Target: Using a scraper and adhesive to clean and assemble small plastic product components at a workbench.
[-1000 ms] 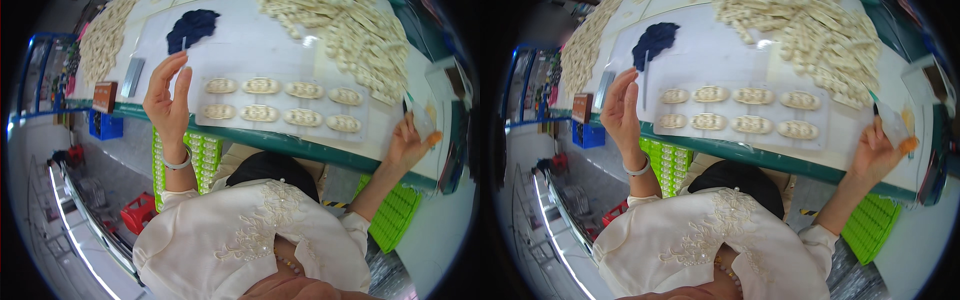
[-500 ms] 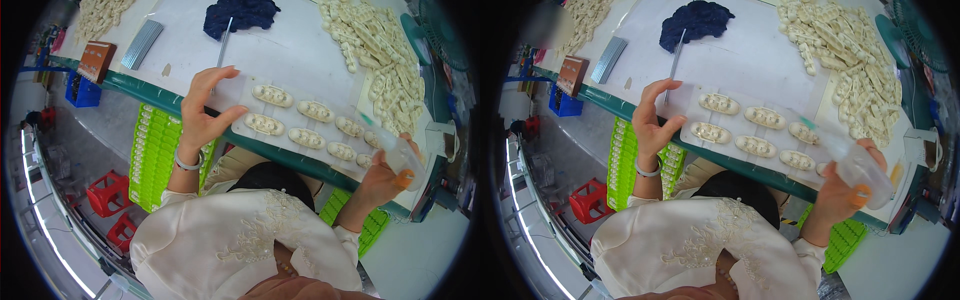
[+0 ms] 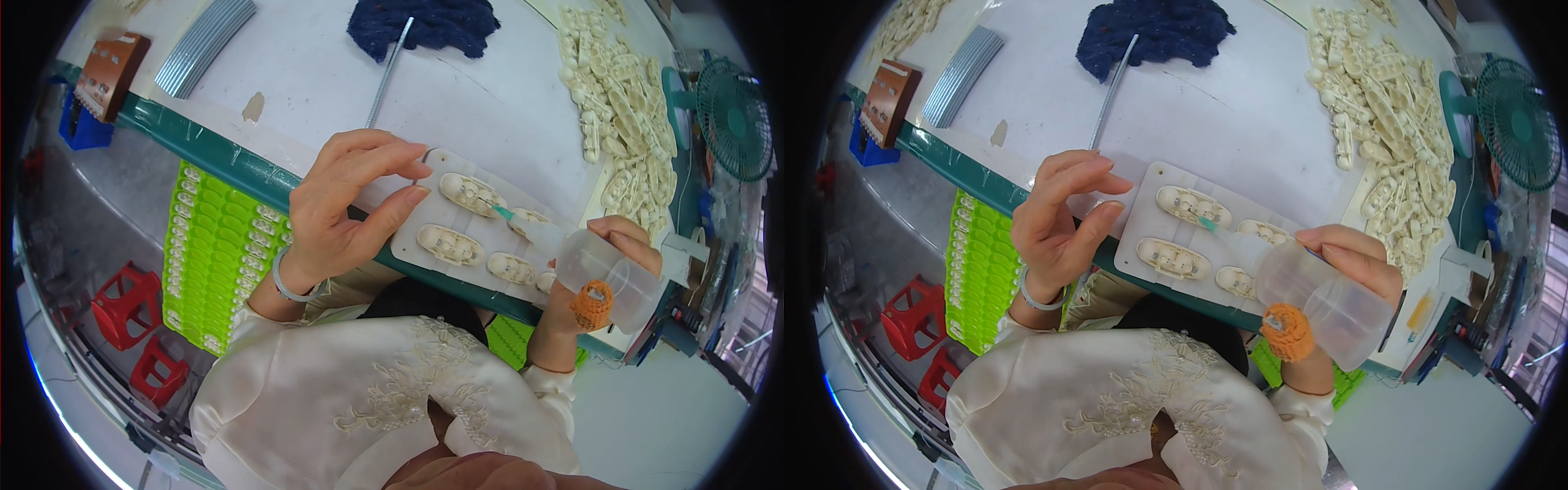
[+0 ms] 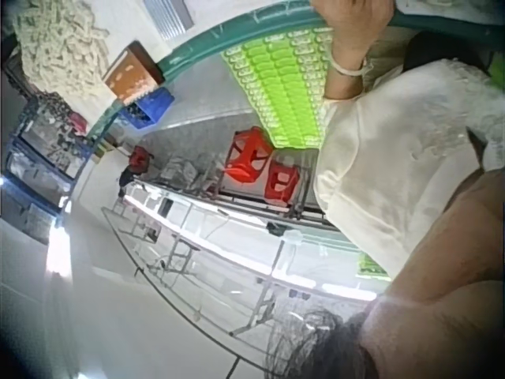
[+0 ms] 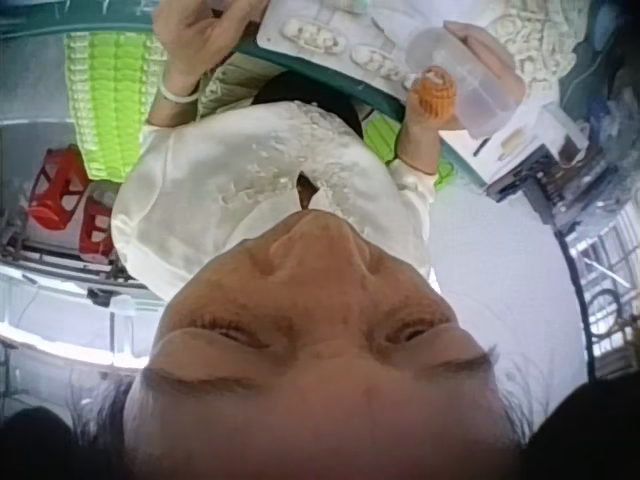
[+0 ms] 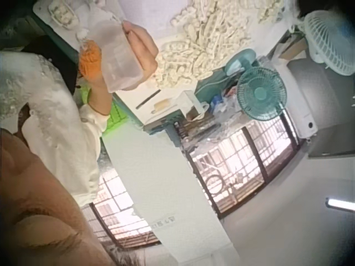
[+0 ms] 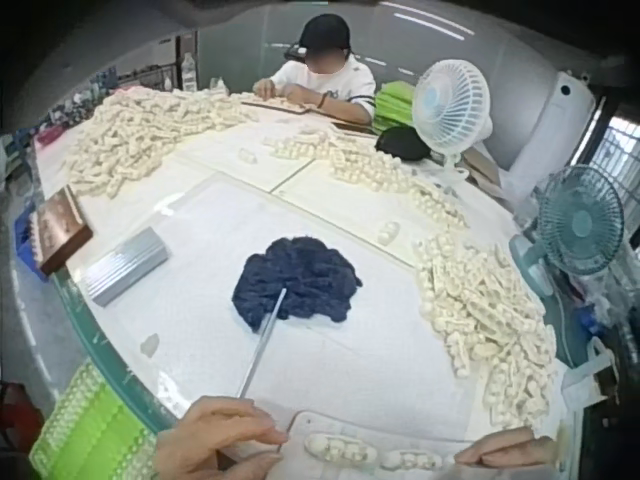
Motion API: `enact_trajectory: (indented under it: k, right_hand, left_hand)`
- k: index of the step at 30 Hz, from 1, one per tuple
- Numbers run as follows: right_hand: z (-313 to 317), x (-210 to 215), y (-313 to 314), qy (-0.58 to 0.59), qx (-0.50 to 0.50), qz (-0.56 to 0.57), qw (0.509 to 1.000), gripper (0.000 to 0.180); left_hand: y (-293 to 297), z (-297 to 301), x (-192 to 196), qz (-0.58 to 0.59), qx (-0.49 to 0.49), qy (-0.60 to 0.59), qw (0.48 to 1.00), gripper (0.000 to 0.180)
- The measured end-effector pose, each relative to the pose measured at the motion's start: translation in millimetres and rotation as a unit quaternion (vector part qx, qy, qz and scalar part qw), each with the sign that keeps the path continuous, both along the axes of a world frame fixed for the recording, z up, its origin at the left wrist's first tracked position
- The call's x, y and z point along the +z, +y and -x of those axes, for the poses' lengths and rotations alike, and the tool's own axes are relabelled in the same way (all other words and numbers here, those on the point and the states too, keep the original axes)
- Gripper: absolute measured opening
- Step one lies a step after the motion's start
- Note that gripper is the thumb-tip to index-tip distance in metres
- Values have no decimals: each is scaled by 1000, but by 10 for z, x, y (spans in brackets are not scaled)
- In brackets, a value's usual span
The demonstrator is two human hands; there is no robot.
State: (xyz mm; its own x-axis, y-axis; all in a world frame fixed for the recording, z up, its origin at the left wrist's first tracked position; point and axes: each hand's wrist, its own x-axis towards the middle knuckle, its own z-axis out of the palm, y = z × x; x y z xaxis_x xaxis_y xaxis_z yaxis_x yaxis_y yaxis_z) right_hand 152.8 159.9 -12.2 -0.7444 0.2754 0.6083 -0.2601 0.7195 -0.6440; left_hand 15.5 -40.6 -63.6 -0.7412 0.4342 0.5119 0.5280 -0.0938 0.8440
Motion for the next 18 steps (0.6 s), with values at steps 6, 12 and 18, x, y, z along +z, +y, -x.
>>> enact_trajectory:
  k: [6, 12, 18]
  right_hand:
    - [-43, -112, 45, -9, -9, -4, 1000, 41]
    - [-44, -145, 25, -5, -16, 33, 999, 40]
    - [-1, -142, -26, 11, -19, 19, 1000, 40]
  left_hand:
    - [-23, 89, -24, -19, 10, 72, 997, 28]
    - [-28, 95, -27, -20, 13, 75, 997, 26]
    - [-31, 94, -18, -18, 9, 73, 997, 26]
